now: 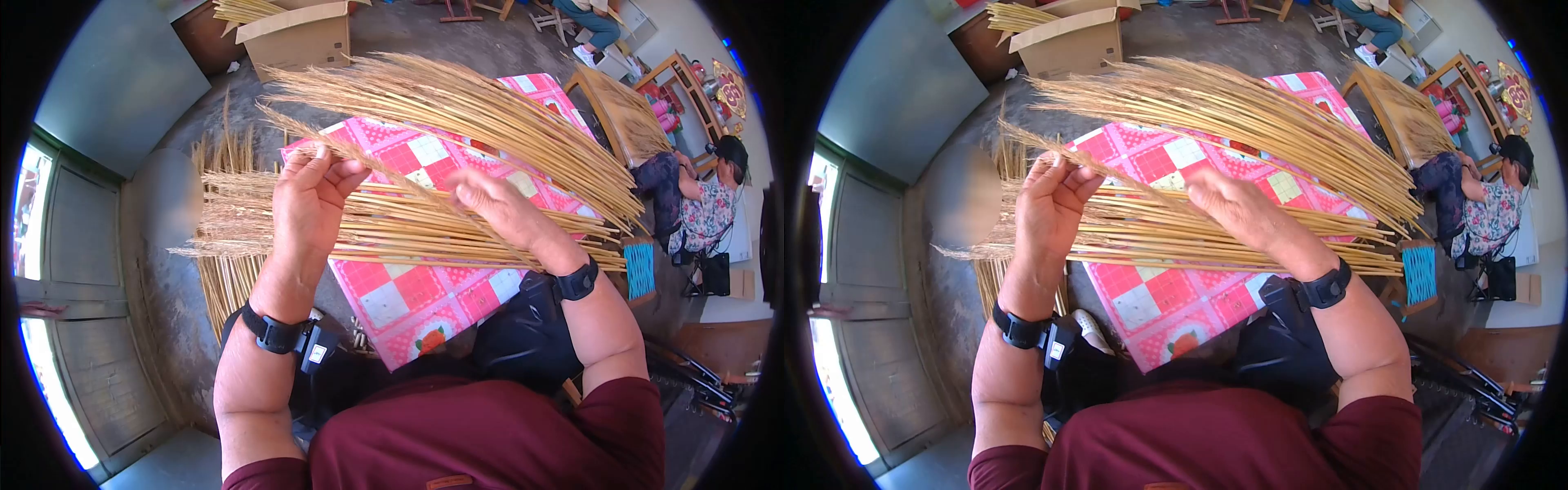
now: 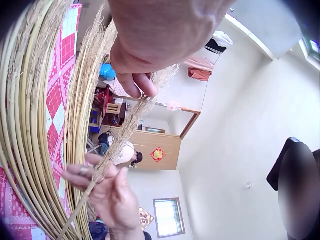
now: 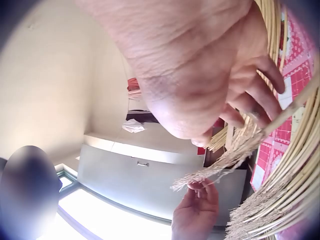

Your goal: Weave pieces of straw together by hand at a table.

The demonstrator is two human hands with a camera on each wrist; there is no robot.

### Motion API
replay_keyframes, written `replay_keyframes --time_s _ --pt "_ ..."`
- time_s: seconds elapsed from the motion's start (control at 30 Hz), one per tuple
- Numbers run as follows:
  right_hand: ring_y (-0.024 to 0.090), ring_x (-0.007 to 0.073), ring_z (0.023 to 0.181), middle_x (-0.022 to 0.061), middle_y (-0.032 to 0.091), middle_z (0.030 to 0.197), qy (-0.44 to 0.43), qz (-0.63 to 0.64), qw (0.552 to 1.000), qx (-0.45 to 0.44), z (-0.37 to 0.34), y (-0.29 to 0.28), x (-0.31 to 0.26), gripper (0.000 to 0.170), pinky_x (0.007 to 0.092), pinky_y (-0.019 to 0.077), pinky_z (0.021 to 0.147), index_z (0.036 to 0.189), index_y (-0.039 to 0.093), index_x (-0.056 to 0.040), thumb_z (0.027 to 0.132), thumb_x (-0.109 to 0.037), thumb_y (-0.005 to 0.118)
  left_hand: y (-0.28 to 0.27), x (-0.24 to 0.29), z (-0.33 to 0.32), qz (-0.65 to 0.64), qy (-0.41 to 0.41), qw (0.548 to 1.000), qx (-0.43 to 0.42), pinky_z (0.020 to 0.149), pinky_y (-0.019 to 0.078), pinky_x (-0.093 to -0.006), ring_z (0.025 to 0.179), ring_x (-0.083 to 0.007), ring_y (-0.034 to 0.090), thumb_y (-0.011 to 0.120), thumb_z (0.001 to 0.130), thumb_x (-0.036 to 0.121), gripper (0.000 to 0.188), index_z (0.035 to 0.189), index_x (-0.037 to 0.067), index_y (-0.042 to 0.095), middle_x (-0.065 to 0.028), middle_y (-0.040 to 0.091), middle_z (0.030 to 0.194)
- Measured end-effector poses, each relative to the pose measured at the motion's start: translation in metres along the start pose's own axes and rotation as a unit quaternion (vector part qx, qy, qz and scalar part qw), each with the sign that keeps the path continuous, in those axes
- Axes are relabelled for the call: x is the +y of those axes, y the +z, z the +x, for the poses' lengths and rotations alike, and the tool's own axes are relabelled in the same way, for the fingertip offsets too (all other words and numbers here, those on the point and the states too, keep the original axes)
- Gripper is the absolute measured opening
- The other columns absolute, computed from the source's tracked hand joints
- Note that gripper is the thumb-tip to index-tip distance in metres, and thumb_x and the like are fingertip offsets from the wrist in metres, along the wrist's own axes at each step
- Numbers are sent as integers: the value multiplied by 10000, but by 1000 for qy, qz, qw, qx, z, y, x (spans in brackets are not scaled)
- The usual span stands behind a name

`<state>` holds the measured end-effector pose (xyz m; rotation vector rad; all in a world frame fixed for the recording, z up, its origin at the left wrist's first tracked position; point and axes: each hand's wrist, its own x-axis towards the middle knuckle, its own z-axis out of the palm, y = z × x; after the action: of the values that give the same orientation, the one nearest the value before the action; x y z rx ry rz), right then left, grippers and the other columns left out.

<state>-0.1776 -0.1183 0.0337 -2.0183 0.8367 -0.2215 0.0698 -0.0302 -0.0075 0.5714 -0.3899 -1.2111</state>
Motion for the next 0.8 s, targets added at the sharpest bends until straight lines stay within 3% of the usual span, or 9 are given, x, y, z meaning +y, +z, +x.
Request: replay_keyframes --time_s 0.1,0.13,0.3,0.4,0.5,0.67,0.8 --pt "622 163 780 112 617 886 112 84 978 -154 -6 -1 12 484 312 476 778 1135 521 9 977 -431 392 -6 6 6 -21 25 999 -7 791 540 -382 810 -230 636 459 948 91 94 950 42 539 -118 629 917" --pt "590 131 654 90 614 828 107 77 975 -177 -8 -3 15 424 285 479 677 1092 548 12 980 -376 419 -8 8 7 -23 31 999 -3 791 537 -379 816 -227 633 457 948 88 89 955 47 536 -114 628 921" --pt "528 128 541 69 572 628 99 28 991 -91 -19 -6 -7 317 296 427 548 874 602 16 941 -273 493 5 12 7 -25 52 997 59 805 538 -388 858 -224 629 417 945 64 165 1061 2 516 -138 618 1014" --pt "520 121 528 58 541 572 53 -13 998 -25 -27 -3 -15 255 297 405 522 824 595 7 914 -223 532 12 8 3 54 -15 993 102 808 545 -398 856 -239 630 447 925 40 169 1071 -16 511 -143 613 969" --pt "520 125 524 56 528 552 32 -5 999 14 -30 -1 -13 228 297 400 515 797 581 0 902 -199 550 1 -5 1 81 -111 990 13 797 545 -373 851 -255 637 479 884 -47 123 990 9 502 -126 608 930" --pt "516 99 532 32 541 561 31 -41 998 34 -33 -5 -19 241 278 402 517 785 594 6 903 -198 543 23 -12 -12 84 -109 990 -1 768 555 -358 810 -250 650 583 862 6 81 928 1 537 -124 622 861" --pt "518 99 533 30 545 558 31 -57 997 32 -33 -4 -17 236 279 402 515 783 601 1 899 -200 557 17 -16 -11 73 -69 995 -7 755 553 -338 772 -218 656 572 881 31 21 880 14 560 -105 632 829"
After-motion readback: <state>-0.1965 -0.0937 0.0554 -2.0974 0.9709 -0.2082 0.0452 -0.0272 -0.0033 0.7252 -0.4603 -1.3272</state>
